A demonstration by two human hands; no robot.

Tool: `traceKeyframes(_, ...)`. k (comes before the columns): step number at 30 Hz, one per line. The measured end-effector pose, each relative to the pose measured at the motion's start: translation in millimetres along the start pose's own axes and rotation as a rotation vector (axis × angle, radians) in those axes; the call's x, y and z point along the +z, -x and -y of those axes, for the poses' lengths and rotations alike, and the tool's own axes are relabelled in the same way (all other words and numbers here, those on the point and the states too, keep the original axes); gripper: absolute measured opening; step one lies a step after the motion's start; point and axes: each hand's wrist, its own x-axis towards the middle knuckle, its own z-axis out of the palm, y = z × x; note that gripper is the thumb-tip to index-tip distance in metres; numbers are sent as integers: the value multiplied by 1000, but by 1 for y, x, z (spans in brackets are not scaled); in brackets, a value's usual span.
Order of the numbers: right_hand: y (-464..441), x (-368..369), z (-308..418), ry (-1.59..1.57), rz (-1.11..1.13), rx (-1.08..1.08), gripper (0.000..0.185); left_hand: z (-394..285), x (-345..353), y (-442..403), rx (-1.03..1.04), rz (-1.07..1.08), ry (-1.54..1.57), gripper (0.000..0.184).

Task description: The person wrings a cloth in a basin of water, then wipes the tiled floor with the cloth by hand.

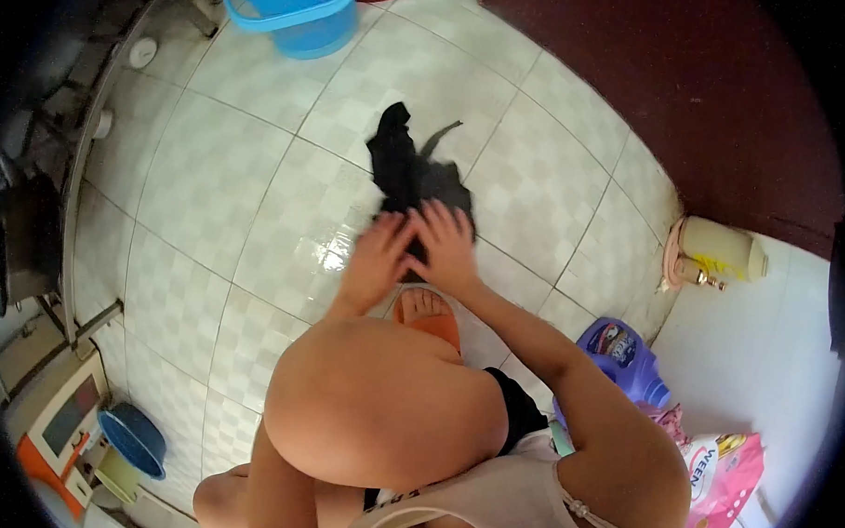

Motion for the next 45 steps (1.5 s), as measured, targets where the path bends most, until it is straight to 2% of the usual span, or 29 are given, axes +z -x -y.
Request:
traceKeyframes(2,43,-9,-23,99,15,117,78,-17,28,-3,131,82,48,57)
traceKeyframes(5,118,-26,-51,102,-109,294,83,-50,53,-12,284,270,43,51)
traceKeyframes(7,149,-27,-52,131,-185,433,83,-56,62,-14,342,301,69,48)
traceKeyframes(10,137,-11,-55,307,-187,499,81,-47,67,-16,362,237,13,43)
traceKeyframes(12,108,2,-57,388,-214,528,81,-34,74,-20,295,123,-96,39)
traceKeyframes(14,67,7,-58,379,-259,463,79,-13,52,-24,222,106,-122,39)
traceKeyframes(19,-73,33,-19,345,-318,199,80,63,-24,-19,-143,-160,-277,46)
traceKeyframes(23,-168,68,69,260,-168,-113,82,122,-102,37,-409,-124,-410,50)
traceKeyframes(24,-180,76,98,240,-71,-198,86,134,-124,60,-460,-77,-429,52)
traceKeyframes(26,-197,88,154,191,135,-379,92,149,-169,106,-561,154,-456,57)
traceKeyframes(30,-181,94,233,88,740,-830,95,137,-238,191,-738,854,-450,66)
traceKeyframes(32,-169,87,255,15,1011,-1066,86,112,-249,235,-823,898,-392,63)
traceKeyframes(35,-178,74,271,147,1144,-1281,68,105,-208,309,-739,296,-296,61)
traceKeyframes(37,-193,64,285,300,1108,-1233,66,99,-182,312,-677,27,-319,65)
traceKeyframes(38,-199,72,284,340,1059,-1167,74,104,-165,311,-616,-91,-356,67)
traceKeyframes(41,-197,104,276,369,879,-825,97,129,-120,279,-734,-212,-408,70)
traceKeyframes(44,-155,128,282,279,643,-584,117,147,-126,260,-740,-261,-458,71)
traceKeyframes(45,-143,138,282,149,497,-554,117,155,-133,262,-700,-255,-442,71)
